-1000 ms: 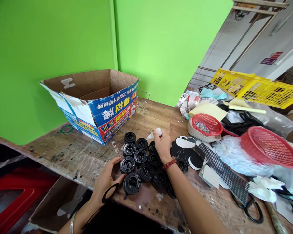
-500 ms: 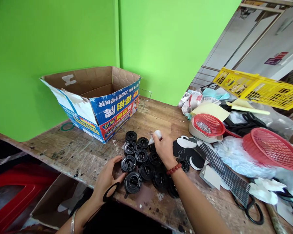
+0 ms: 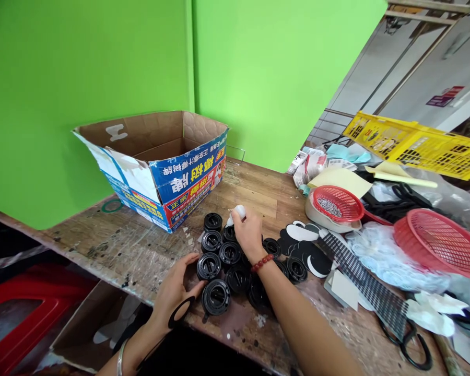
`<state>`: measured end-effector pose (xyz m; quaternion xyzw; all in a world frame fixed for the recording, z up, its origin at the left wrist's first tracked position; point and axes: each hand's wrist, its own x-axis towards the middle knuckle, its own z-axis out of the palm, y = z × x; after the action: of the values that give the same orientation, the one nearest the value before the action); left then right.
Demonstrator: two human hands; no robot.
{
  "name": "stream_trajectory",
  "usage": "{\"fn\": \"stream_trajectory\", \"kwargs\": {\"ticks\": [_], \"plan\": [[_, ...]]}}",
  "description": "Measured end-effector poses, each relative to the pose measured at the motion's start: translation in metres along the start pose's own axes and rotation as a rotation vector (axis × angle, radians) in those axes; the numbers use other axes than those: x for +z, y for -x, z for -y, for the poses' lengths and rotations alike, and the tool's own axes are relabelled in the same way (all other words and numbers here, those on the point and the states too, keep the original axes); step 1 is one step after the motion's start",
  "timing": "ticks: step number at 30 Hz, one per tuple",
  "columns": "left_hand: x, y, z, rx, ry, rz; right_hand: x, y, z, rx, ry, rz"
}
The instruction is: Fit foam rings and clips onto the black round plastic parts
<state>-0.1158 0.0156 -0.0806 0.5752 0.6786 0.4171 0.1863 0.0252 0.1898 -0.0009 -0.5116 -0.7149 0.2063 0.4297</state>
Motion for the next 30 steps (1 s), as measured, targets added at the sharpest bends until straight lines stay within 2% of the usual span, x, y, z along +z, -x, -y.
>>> {"fn": "stream_trajectory", "kwargs": {"ticks": [3,9,12,19,30], "plan": [[0.0,0.0,0.0,-0.01,0.0,0.005,-0.002,-0.008,-0.001,0.009,0.006,-0.023],[-0.002,-0.001,-0.003,-0.026,0.032,0.012,-0.021,-0.013,-0.004,0.045,-0.028,-0.077],[-0.002,-0.001,-0.005,-0.043,0.044,0.022,-0.021,-0.015,-0.006,0.074,-0.078,-0.075],[-0.003,-0.001,-0.006,-0.049,0.073,0.03,0.006,-0.018,-0.01,0.091,-0.146,-0.052],[-0.001,0.001,-0.005,-0.034,0.06,0.009,0.038,-0.036,-0.006,0.062,-0.111,-0.055]]}}
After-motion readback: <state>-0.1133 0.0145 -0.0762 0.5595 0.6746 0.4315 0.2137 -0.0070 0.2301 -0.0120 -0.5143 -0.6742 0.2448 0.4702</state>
